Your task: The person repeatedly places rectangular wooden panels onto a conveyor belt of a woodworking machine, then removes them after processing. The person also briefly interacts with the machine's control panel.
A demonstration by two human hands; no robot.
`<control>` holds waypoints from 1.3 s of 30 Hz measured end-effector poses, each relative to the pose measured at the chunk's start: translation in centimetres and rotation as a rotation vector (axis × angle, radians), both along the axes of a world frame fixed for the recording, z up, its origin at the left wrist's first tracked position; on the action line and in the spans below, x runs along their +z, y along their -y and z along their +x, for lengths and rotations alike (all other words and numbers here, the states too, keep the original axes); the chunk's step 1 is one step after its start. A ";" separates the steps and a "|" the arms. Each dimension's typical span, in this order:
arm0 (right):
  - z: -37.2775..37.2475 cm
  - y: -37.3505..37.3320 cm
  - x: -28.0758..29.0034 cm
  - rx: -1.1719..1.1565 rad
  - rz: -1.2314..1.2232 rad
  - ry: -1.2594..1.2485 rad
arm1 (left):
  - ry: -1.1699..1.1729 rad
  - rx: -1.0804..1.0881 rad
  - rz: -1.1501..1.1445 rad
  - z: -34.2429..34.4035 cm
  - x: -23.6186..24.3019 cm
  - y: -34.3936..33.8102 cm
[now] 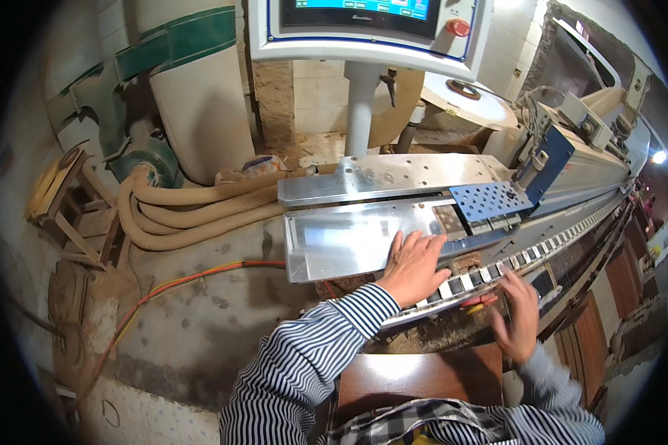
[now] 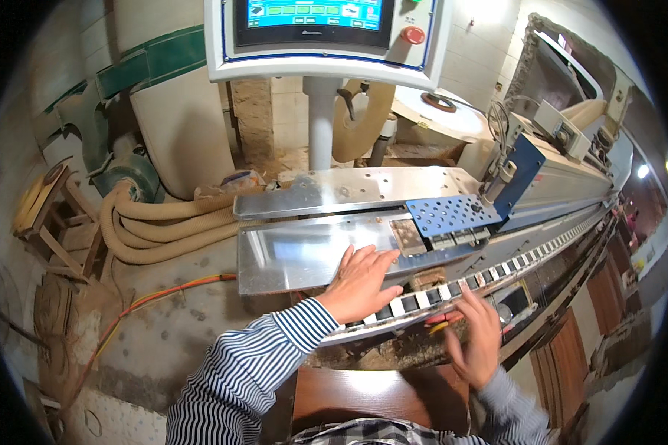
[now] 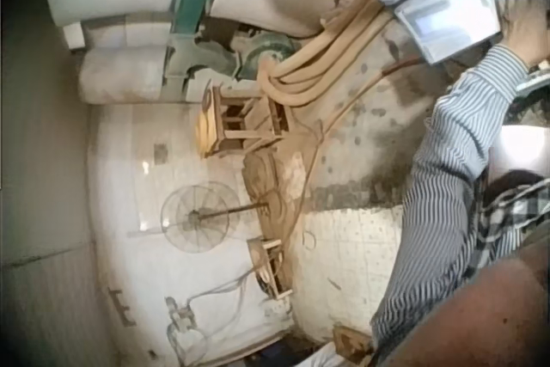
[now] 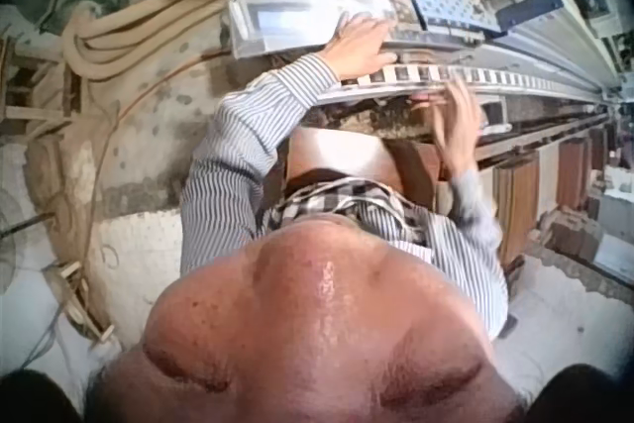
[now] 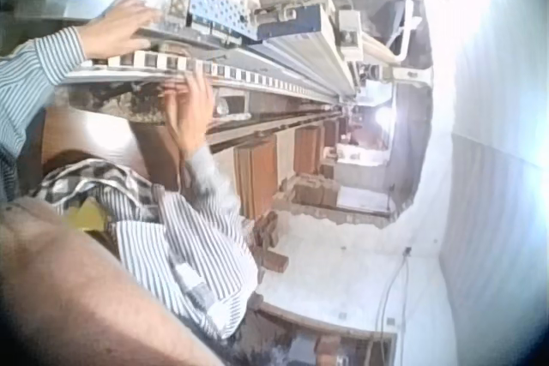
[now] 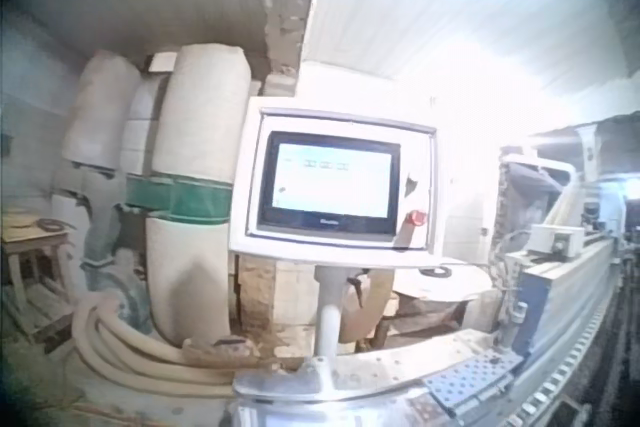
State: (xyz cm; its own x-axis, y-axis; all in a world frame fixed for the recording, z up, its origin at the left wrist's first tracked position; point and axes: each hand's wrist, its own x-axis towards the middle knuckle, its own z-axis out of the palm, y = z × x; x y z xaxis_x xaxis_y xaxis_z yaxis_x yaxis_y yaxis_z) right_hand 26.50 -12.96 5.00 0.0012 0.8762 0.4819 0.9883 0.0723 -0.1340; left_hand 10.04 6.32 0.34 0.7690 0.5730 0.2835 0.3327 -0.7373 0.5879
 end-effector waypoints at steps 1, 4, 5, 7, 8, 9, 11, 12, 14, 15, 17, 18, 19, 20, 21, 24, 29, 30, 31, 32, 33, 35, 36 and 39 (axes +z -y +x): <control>0.8 5.6 -2.4 -0.218 -0.001 -0.119 | 0.037 -0.054 0.001 0.3 0.1 0.2; 0.1 19.1 -10.0 -0.689 -0.086 -0.168 | 0.154 -0.269 -0.032 0.2 2.5 0.0; -0.3 21.2 -11.4 -0.799 -0.263 -0.387 | 0.169 -0.314 -0.083 -0.3 3.2 0.5; -0.9 23.5 -13.7 -0.818 -0.369 -0.683 | 0.287 -0.380 -0.109 -1.1 3.2 2.4; -1.1 24.2 -14.7 -0.869 -0.374 -0.655 | 0.276 -0.410 -0.080 -2.1 3.0 4.1; -1.2 24.9 -15.7 -0.876 -0.311 -0.663 | 0.078 -0.397 -0.264 -3.6 3.9 6.5; -0.5 25.5 -16.5 -0.852 -0.231 -0.659 | 0.300 -0.330 -0.269 -6.5 0.5 11.4; -0.2 25.7 -16.7 -0.827 -0.213 -0.660 | 0.262 -0.169 -0.224 -8.2 -1.2 13.6; 0.4 26.2 -17.1 -0.788 -0.194 -0.658 | 0.242 0.283 -0.142 -11.3 -5.1 18.1; 0.9 26.2 -17.4 -0.773 -0.187 -0.654 | 0.118 0.451 -0.068 -12.8 -8.4 19.7; 1.3 26.7 -18.1 -0.757 -0.136 -0.634 | -0.073 0.528 -0.238 -14.3 -11.2 22.7; 1.7 26.8 -18.3 -0.733 -0.124 -0.664 | -0.127 0.535 -0.470 -14.6 -11.8 23.9; 2.1 26.8 -18.7 -0.711 -0.106 -0.697 | -0.085 0.537 -0.525 -14.4 -12.3 24.9; 2.4 26.9 -18.8 -0.690 -0.090 -0.731 | -0.045 0.537 -0.579 -14.0 -12.8 25.7; 2.6 26.7 -18.8 -0.684 -0.050 -0.757 | -0.009 0.538 -0.633 -13.5 -13.3 26.5; 4.2 28.1 -20.2 -0.670 -0.035 -1.014 | 0.018 0.551 -0.500 -12.8 -14.1 27.7; 4.9 31.6 -21.1 -0.521 0.032 -1.192 | 0.072 0.565 -0.530 -12.1 -13.6 30.4; 4.6 32.2 -20.8 -0.489 0.032 -1.218 | 0.072 0.566 -0.561 -12.3 -13.6 31.1; 4.5 32.6 -20.2 -0.450 0.006 -1.299 | 0.091 0.556 -0.540 -12.5 -14.9 31.4; 4.3 32.6 -19.4 -0.432 0.001 -1.296 | 0.093 0.555 -0.543 -12.6 -14.8 31.7; 4.1 32.6 -18.7 -0.413 -0.003 -1.293 | 0.095 0.555 -0.546 -12.5 -14.5 31.7; 4.1 32.9 -17.6 -0.371 -0.001 -1.259 | 0.118 0.551 -0.519 -12.4 -14.8 31.7; 5.1 33.6 -18.9 -0.373 0.009 -1.004 | 0.147 0.554 -0.542 -12.3 -14.8 31.8; 5.2 32.6 -14.0 -0.167 -0.049 -1.540 | 0.295 0.548 -0.689 -12.5 -15.2 31.6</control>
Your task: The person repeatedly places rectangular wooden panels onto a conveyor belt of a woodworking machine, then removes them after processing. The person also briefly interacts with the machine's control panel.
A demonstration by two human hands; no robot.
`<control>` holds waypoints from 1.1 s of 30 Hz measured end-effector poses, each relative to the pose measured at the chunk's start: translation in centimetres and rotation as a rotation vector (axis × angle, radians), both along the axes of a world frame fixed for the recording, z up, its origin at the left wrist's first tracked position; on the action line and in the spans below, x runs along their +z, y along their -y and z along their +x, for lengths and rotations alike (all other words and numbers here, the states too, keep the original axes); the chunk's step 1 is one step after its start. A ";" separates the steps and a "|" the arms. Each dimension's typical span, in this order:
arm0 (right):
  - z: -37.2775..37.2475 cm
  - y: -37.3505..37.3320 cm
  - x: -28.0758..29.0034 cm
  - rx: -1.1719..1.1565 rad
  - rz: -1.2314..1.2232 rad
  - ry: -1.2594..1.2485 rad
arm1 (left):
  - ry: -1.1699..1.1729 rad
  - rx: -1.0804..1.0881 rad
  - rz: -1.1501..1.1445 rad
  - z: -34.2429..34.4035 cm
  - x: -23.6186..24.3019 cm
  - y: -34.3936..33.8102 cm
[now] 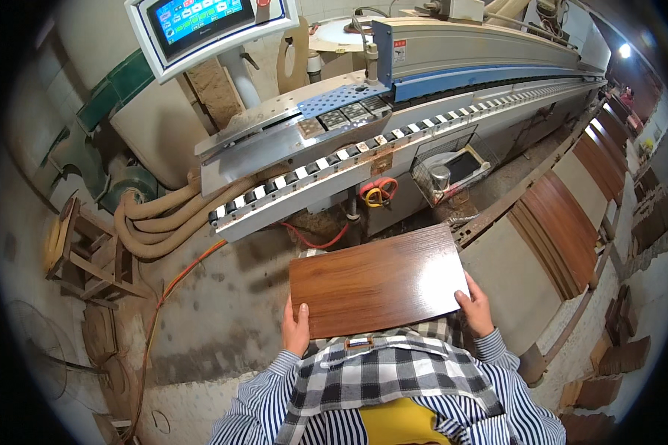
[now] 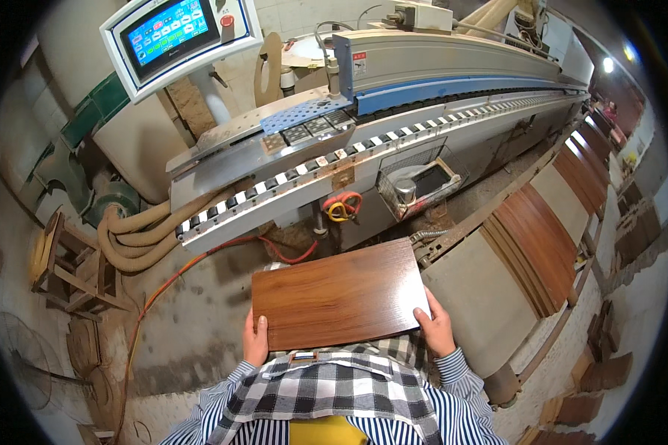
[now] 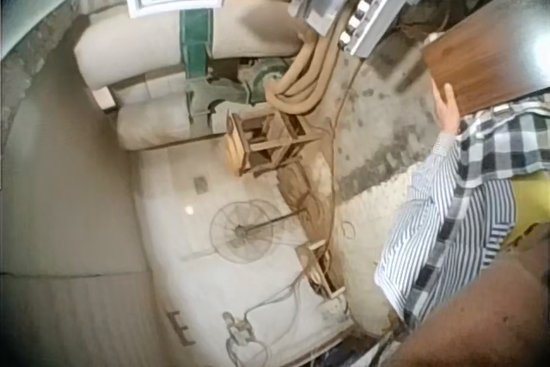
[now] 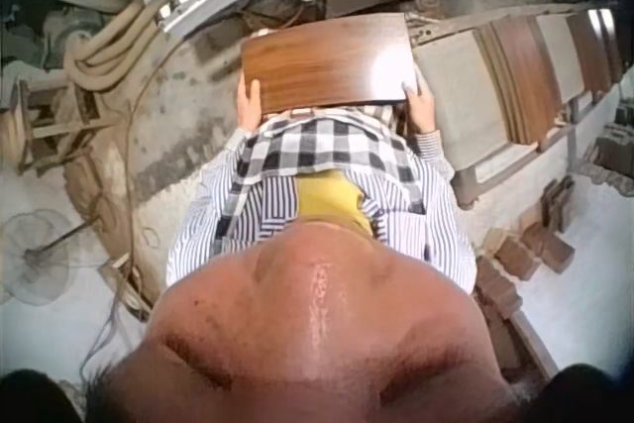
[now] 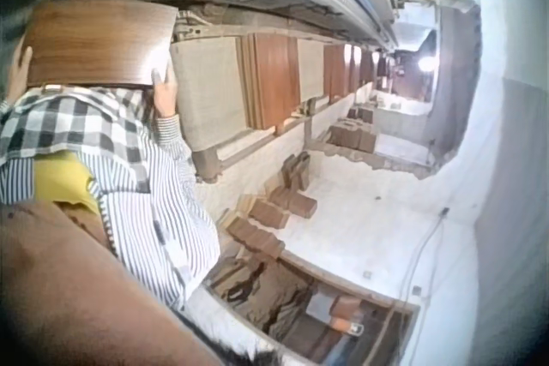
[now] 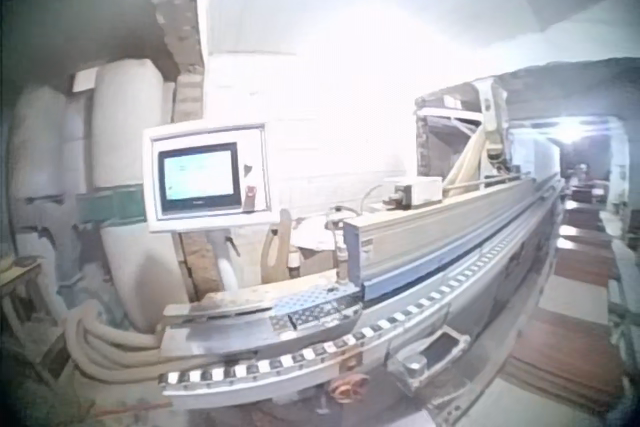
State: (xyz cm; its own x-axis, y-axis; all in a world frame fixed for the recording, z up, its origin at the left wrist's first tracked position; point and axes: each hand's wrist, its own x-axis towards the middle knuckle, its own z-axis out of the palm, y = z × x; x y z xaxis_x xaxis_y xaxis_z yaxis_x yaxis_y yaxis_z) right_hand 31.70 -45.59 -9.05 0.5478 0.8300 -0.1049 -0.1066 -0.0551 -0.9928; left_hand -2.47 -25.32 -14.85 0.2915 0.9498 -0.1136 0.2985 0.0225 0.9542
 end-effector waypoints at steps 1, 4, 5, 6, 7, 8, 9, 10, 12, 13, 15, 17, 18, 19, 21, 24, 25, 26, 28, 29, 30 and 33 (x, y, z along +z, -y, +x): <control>-0.2 -0.6 0.9 -0.008 0.061 -0.086 | 0.029 0.023 0.030 0.1 -0.2 0.0; 0.6 -2.7 2.1 0.015 0.207 -0.227 | 0.125 0.084 0.131 0.6 1.3 -0.6; 1.1 -4.1 2.9 0.032 0.235 -0.216 | 0.164 0.099 0.169 1.1 3.9 -0.8; 1.5 -5.7 3.8 0.046 0.260 -0.207 | 0.170 0.085 0.252 1.5 5.9 -1.6; 1.8 -7.4 4.7 0.065 0.282 -0.198 | 0.175 0.077 0.333 1.6 7.9 -2.6; 2.3 -9.0 5.1 0.083 0.292 -0.239 | 0.173 0.047 0.355 1.9 10.1 -3.9; 2.8 -10.8 5.4 0.101 0.301 -0.280 | 0.171 0.016 0.376 2.0 11.8 -5.4; 3.3 -12.6 5.8 0.118 0.290 -0.329 | 0.044 -0.010 0.531 1.9 12.7 -7.3; 4.5 -16.3 5.7 0.185 0.287 -0.357 | -0.087 -0.090 0.693 1.9 15.0 -9.9; 4.6 -18.2 6.1 0.155 0.238 -0.368 | -0.277 -0.142 0.752 1.5 15.5 -11.1; 5.6 -21.8 5.2 0.161 0.262 -0.389 | -0.659 -0.250 0.859 0.4 15.4 -13.8; 4.7 -24.9 6.5 0.121 0.270 -0.646 | -0.642 -0.184 0.906 -0.5 14.5 -16.6; 4.3 -25.7 6.8 0.101 0.275 -0.778 | -0.639 -0.159 0.901 -0.5 14.5 -17.8; 4.1 -26.0 6.5 0.082 0.294 -0.770 | -0.633 -0.139 0.881 -0.4 14.1 -19.0; 4.2 -25.9 6.3 0.032 0.348 -0.749 | -0.647 -0.126 0.828 0.6 14.3 -21.2; 3.0 -21.9 6.6 0.060 0.253 -0.468 | -0.663 -0.052 0.720 1.2 15.1 -23.6; 3.1 -19.7 6.3 0.061 0.209 -0.356 | -0.658 -0.036 0.682 1.7 15.2 -24.1; 3.5 -17.7 5.1 -0.002 0.106 -0.190 | -0.672 0.085 0.699 2.2 14.5 -24.9; 4.8 -12.3 1.1 -0.129 -0.022 0.147 | -0.656 0.101 0.645 3.2 15.1 -25.3; 5.2 -9.6 -1.5 -0.178 -0.045 0.323 | -0.650 0.114 0.619 3.6 15.6 -25.4; 4.7 -7.0 -2.9 -0.225 -0.101 0.461 | -0.656 0.141 0.591 3.6 16.0 -25.2; 2.5 -0.9 -6.1 -0.278 -0.334 0.529 | -0.651 0.155 0.623 5.0 15.5 -24.8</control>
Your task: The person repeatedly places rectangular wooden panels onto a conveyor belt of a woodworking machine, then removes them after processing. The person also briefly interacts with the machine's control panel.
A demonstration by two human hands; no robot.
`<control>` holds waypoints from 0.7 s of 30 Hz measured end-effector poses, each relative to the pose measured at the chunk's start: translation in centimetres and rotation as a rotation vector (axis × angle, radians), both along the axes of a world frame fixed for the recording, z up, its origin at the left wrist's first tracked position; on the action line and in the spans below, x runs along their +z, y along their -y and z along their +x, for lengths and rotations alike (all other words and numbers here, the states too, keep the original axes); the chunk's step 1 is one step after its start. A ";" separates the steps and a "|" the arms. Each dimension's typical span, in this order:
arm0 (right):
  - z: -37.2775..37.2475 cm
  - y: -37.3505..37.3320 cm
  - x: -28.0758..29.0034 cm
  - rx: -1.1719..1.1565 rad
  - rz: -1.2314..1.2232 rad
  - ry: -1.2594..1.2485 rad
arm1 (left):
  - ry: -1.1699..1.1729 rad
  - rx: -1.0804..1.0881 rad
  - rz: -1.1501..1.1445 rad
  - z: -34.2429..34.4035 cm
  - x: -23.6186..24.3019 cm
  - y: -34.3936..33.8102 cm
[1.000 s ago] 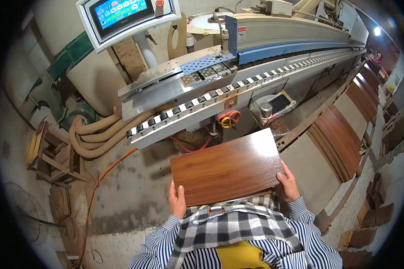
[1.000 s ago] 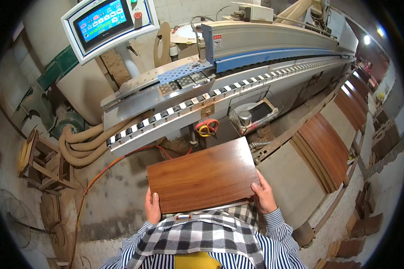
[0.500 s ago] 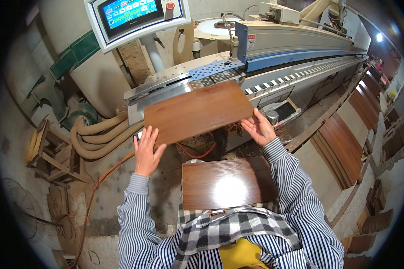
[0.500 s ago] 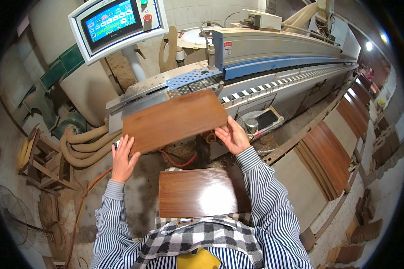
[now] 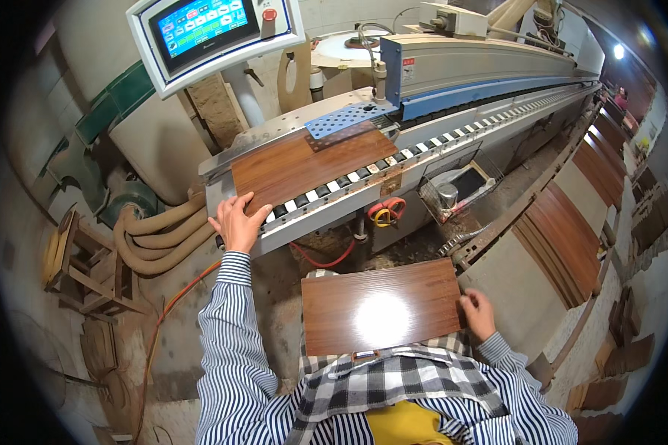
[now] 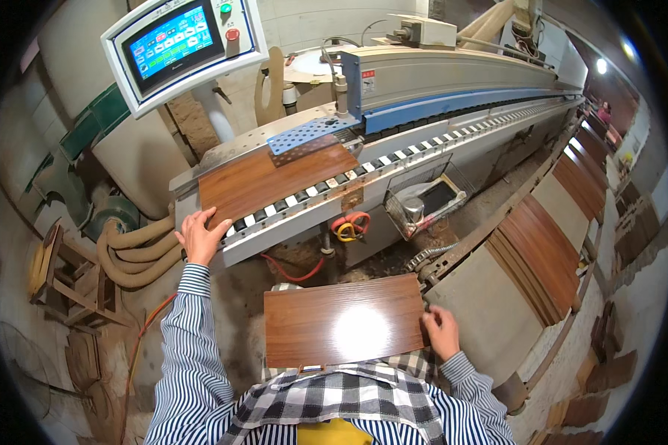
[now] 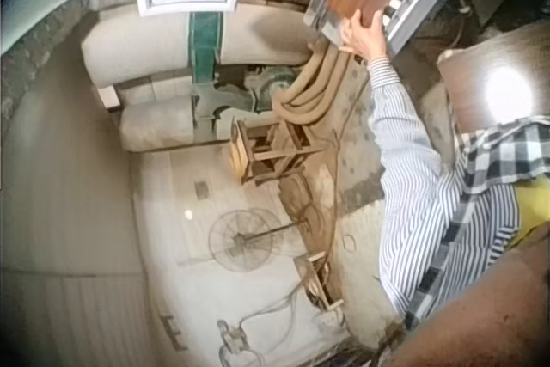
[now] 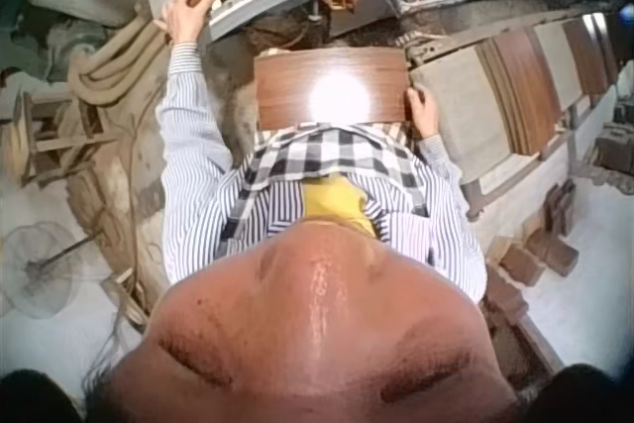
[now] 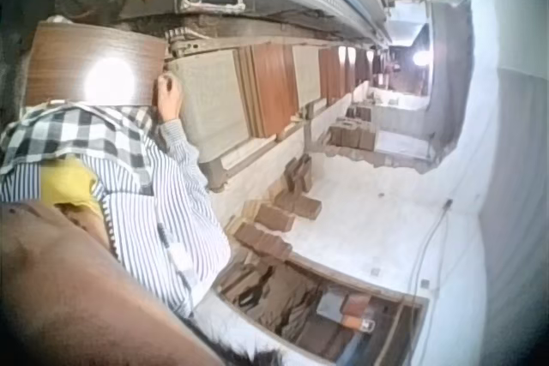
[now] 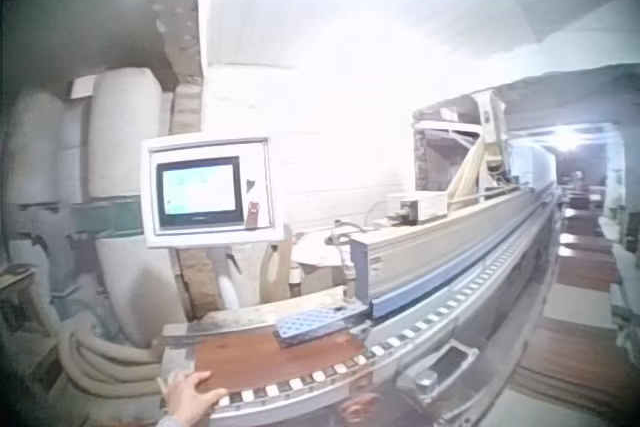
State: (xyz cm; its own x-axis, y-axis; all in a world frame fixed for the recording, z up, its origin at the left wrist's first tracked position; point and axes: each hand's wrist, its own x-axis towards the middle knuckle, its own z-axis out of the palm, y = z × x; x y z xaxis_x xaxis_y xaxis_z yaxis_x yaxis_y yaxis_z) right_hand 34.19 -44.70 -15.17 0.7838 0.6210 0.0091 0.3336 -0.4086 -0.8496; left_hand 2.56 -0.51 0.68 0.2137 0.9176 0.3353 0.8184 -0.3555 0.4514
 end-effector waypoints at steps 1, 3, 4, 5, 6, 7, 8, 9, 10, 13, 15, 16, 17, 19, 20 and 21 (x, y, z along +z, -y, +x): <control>-1.1 0.7 -0.3 0.009 -0.042 -0.054 | 0.018 -0.001 0.049 0.6 -0.2 0.1; -2.3 1.0 -0.6 0.021 -0.065 -0.225 | -0.002 -0.006 0.040 2.1 -0.2 0.3; -2.7 0.9 -1.4 -0.016 -0.083 -0.189 | -0.016 -0.011 0.041 3.2 0.1 0.4; -3.3 0.3 -0.8 -0.045 -0.065 -0.193 | -0.021 -0.020 0.056 4.2 0.3 0.6; -3.8 -0.3 -0.3 -0.074 -0.046 -0.197 | -0.030 -0.034 0.054 5.4 0.5 0.8; -4.2 -0.5 -0.2 -0.090 -0.048 -0.170 | -0.033 -0.048 0.043 6.4 0.4 0.7; -4.4 -0.8 -0.4 -0.101 -0.044 -0.144 | -0.038 -0.057 0.039 7.3 0.5 0.8; -4.4 -1.0 -0.6 -0.111 -0.039 -0.119 | -0.034 -0.066 0.040 8.1 0.4 0.9; -4.3 -1.1 -0.9 -0.107 -0.015 -0.147 | -0.026 -0.069 0.057 8.9 0.1 0.9; -3.6 -0.5 -2.8 -0.123 0.061 -0.193 | 0.006 -0.166 0.103 10.3 -1.2 0.5; -3.0 -0.2 -4.2 -0.154 0.126 -0.184 | 0.041 -0.239 0.103 10.3 -1.4 0.4; -2.8 -0.1 -4.1 -0.156 0.115 -0.167 | 0.028 -0.253 0.104 10.0 -1.4 0.5; -2.7 0.0 -3.9 -0.159 0.103 -0.151 | 0.013 -0.268 0.105 9.7 -1.4 0.6; -2.7 -0.1 -3.0 -0.170 0.062 -0.082 | 0.012 -0.287 0.112 9.1 -1.5 0.8; -3.0 -0.3 -1.6 -0.179 0.031 -0.027 | 0.027 -0.291 0.115 8.9 -1.5 0.9; -3.1 -0.4 -0.8 -0.187 0.000 0.027 | 0.041 -0.295 0.119 8.6 -1.6 1.0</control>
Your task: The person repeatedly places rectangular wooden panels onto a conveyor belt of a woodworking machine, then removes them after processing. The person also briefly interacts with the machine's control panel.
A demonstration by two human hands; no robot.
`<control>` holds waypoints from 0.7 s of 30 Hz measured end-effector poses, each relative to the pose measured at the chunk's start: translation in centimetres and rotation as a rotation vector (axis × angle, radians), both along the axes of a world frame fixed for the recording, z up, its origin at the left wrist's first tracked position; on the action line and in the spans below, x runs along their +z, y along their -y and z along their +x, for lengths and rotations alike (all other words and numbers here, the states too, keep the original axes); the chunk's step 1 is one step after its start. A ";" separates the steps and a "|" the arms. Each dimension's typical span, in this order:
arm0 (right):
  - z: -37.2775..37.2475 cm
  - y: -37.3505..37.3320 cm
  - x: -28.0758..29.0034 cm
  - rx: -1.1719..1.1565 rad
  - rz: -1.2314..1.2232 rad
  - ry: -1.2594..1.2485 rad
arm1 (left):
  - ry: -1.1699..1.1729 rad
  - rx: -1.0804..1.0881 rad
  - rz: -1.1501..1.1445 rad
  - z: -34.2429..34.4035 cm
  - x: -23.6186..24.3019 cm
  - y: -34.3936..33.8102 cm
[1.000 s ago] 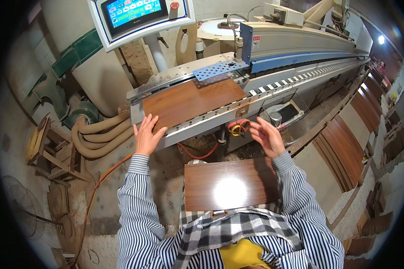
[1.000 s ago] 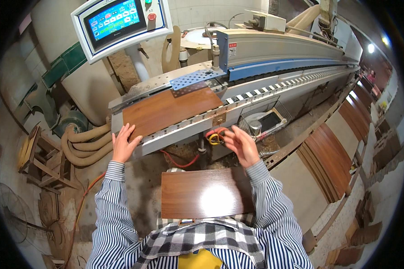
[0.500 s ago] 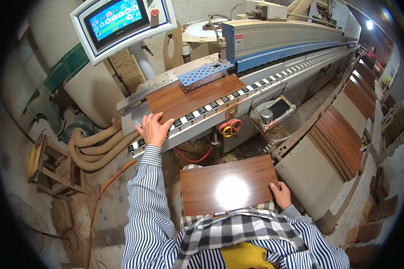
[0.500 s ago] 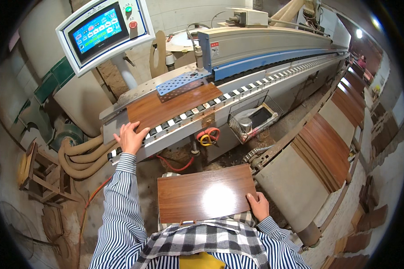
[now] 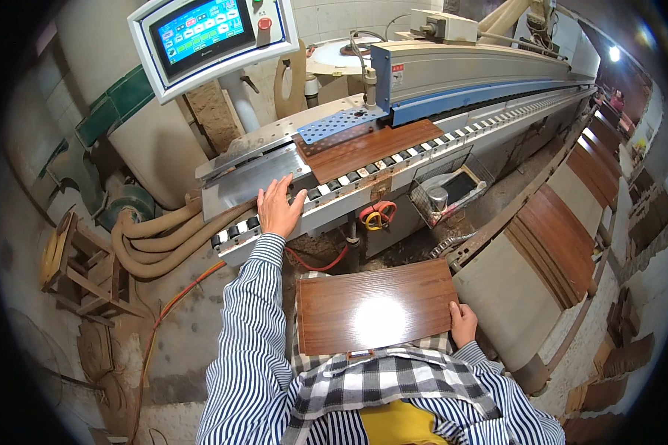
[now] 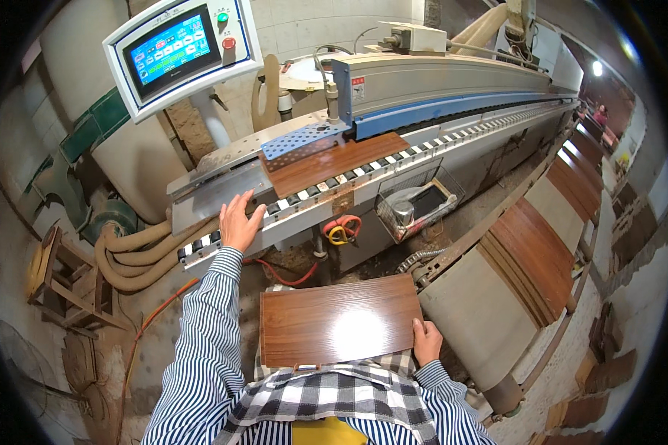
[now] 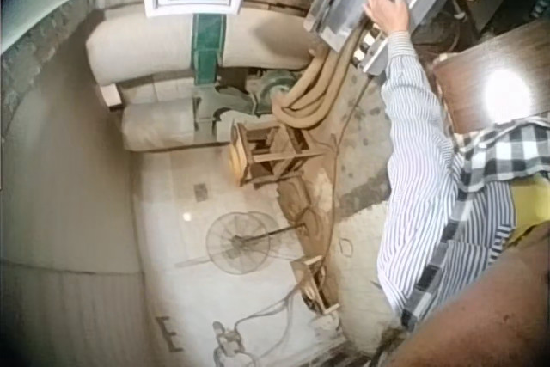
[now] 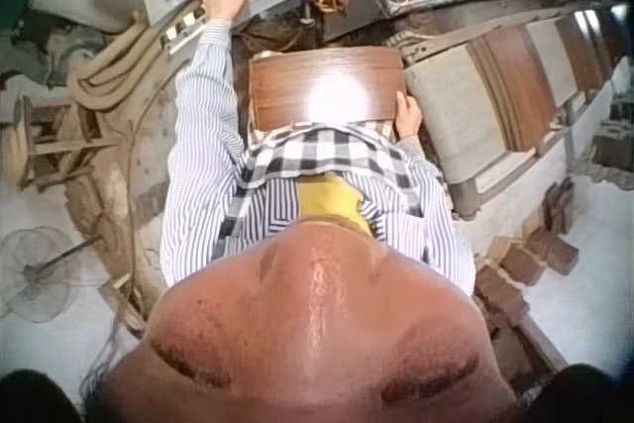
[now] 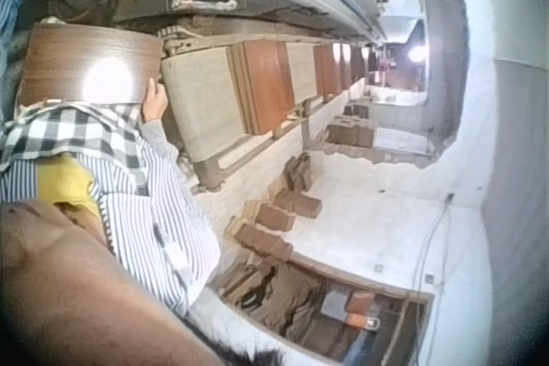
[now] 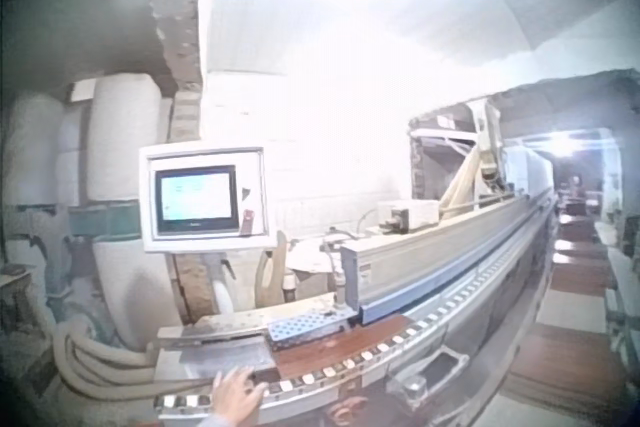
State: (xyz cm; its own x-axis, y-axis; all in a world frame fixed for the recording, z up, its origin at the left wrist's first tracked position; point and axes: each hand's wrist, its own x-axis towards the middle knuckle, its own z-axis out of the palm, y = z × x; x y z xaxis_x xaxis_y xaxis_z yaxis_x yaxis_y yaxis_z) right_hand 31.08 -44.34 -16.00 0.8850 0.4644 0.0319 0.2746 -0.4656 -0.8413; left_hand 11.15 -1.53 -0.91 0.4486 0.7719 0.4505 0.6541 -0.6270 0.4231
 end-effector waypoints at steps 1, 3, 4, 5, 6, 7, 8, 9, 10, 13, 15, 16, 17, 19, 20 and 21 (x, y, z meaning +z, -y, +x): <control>0.3 0.2 0.2 -0.021 0.026 -0.003 | 0.003 -0.016 0.010 -0.2 -0.2 0.0; 1.1 1.0 0.2 -0.062 0.078 -0.009 | 0.007 -0.046 0.030 -0.6 -0.7 -0.1; 1.9 1.6 -0.3 -0.099 0.126 -0.019 | 0.013 -0.069 0.039 -0.8 -0.8 0.1; 2.9 2.4 -0.6 -0.083 0.199 -0.092 | 0.018 -0.092 0.046 -1.2 -0.9 0.3; 3.8 3.0 -0.6 -0.043 0.379 -0.315 | 0.022 -0.114 0.054 -1.6 -1.0 0.7; 4.0 3.3 0.5 0.001 0.561 -0.547 | 0.060 -0.133 0.027 -2.0 -0.9 1.1; 3.7 3.2 3.2 0.115 0.612 -0.646 | 0.097 -0.155 -0.003 -2.6 -0.9 1.7; 3.4 3.7 4.3 0.170 0.594 -0.731 | 0.134 -0.181 -0.031 -3.1 -0.8 2.3; 3.3 4.0 5.3 0.228 0.571 -0.813 | 0.153 -0.180 -0.021 -3.7 -0.8 3.0; 3.5 3.9 5.8 0.311 0.608 -0.901 | 0.288 -0.183 -0.068 -5.9 -0.5 5.8; 3.2 3.7 5.2 0.330 0.673 -0.919 | 0.338 -0.205 -0.099 -7.6 0.4 7.7; 3.1 3.3 5.1 0.355 0.702 -0.915 | 0.371 -0.214 -0.115 -8.4 0.8 8.7; 3.0 2.4 5.4 0.352 0.741 -0.928 | 0.400 -0.224 -0.131 -9.2 1.3 9.7; 2.8 -0.3 6.6 0.343 0.823 -0.949 | 0.327 -0.281 -0.139 -10.6 2.5 11.3; 3.0 -1.8 7.2 0.390 0.837 -0.952 | 0.302 -0.307 -0.139 -11.2 3.1 11.9; 3.2 -3.6 8.0 0.441 0.849 -0.951 | 0.282 -0.330 -0.136 -11.7 3.2 12.3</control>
